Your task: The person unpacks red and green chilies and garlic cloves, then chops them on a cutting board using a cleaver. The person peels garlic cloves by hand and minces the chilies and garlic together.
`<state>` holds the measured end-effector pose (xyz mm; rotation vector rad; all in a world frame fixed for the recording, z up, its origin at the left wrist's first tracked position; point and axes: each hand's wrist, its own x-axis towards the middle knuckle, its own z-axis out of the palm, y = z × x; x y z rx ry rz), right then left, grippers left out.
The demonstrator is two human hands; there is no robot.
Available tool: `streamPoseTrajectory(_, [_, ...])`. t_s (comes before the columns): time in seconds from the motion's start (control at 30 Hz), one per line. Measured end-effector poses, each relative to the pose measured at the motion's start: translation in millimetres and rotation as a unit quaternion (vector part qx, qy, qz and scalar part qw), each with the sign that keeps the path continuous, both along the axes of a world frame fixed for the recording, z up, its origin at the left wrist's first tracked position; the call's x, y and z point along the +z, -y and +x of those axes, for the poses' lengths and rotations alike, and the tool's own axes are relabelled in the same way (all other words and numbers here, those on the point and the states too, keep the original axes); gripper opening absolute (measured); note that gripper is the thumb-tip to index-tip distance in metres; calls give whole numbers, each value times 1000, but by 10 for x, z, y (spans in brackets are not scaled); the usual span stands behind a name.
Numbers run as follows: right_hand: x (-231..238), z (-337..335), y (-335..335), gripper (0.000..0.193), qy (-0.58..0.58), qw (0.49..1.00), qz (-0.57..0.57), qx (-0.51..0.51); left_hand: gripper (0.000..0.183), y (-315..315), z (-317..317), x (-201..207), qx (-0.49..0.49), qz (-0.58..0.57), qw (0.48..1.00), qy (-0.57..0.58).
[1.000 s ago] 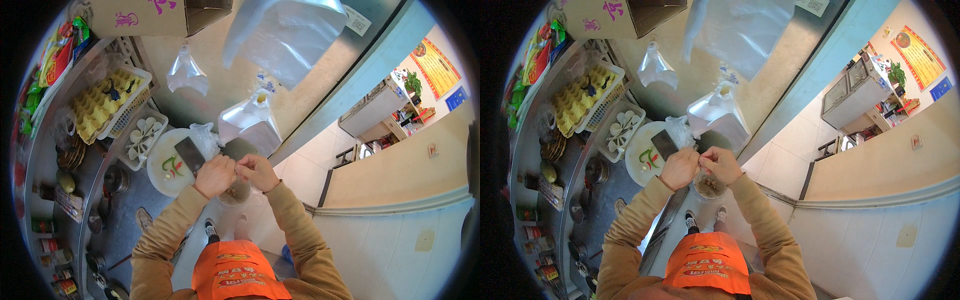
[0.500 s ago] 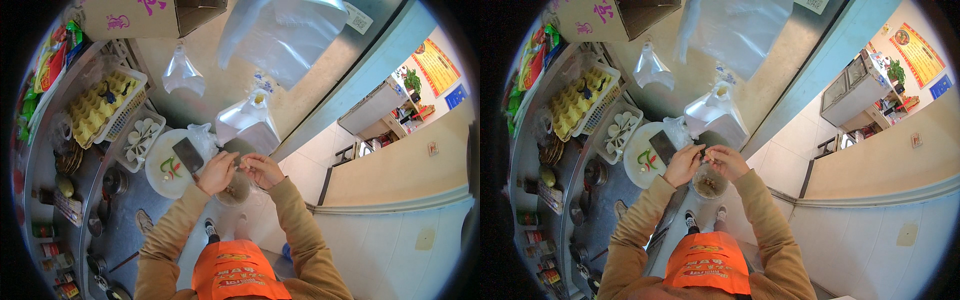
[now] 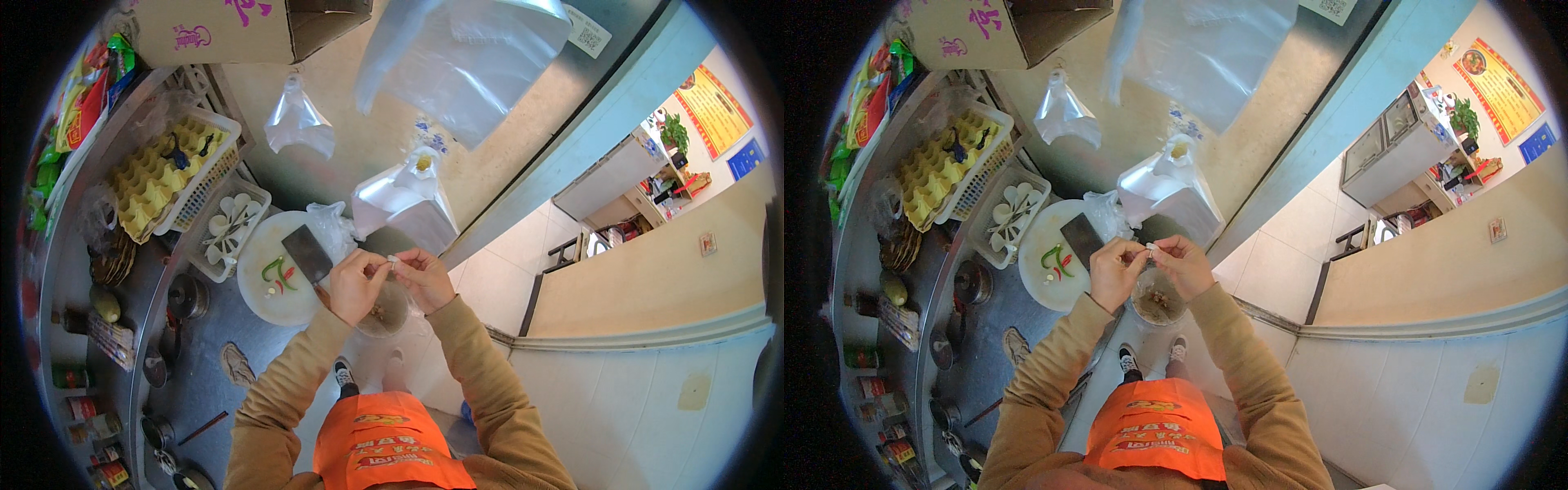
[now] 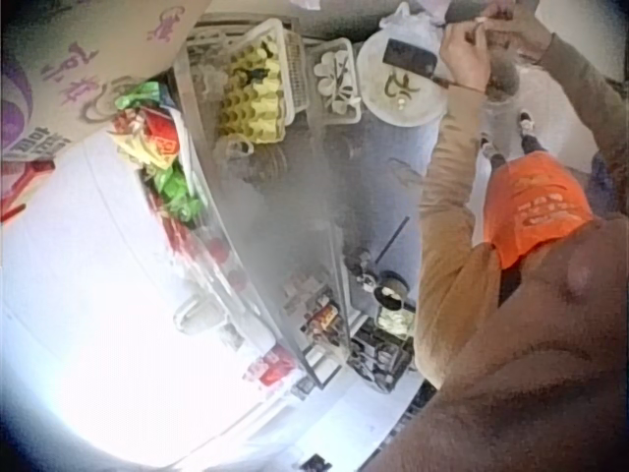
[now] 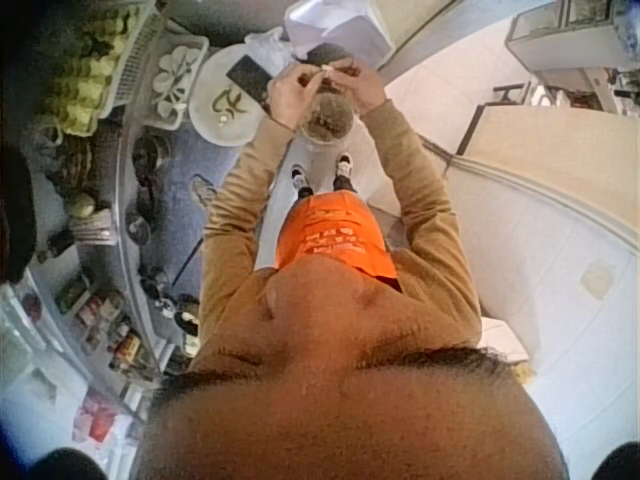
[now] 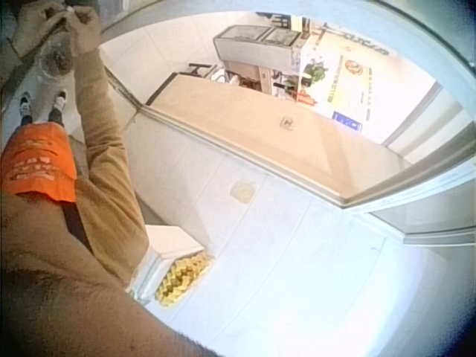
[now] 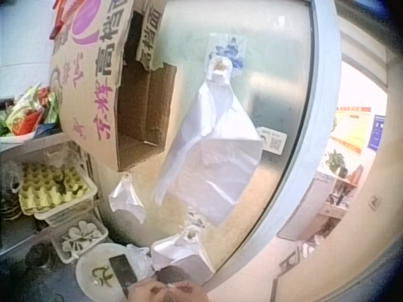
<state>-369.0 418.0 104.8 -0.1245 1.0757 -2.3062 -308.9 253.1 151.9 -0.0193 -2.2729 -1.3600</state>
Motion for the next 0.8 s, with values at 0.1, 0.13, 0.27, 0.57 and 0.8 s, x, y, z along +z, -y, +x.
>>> streamPoseTrajectory(0.1, [-14, 25, 31, 15, -4, 1000, -9, -8, 10, 26, -3, 14, -8, -1, 1000, -10])
streamPoseTrajectory(0.13, [-17, 39, 44, 15, 0, 1000, -13, -14, 11, 48, -9, 18, -17, -3, 1000, -9])
streamPoseTrajectory(0.27, [-9, 95, 92, 14, 18, 999, -27, -31, 13, 65, -5, 29, -46, -6, 999, -7])
streamPoseTrajectory(0.57, [151, 93, 96, 10, 143, 983, -101, -52, 17, 2, 119, 86, -120, -55, 989, -70])
streamPoseTrajectory(0.8, [251, 81, 68, 16, 34, 996, 0, -82, 13, 13, 27, -2, -64, 141, 986, 65])
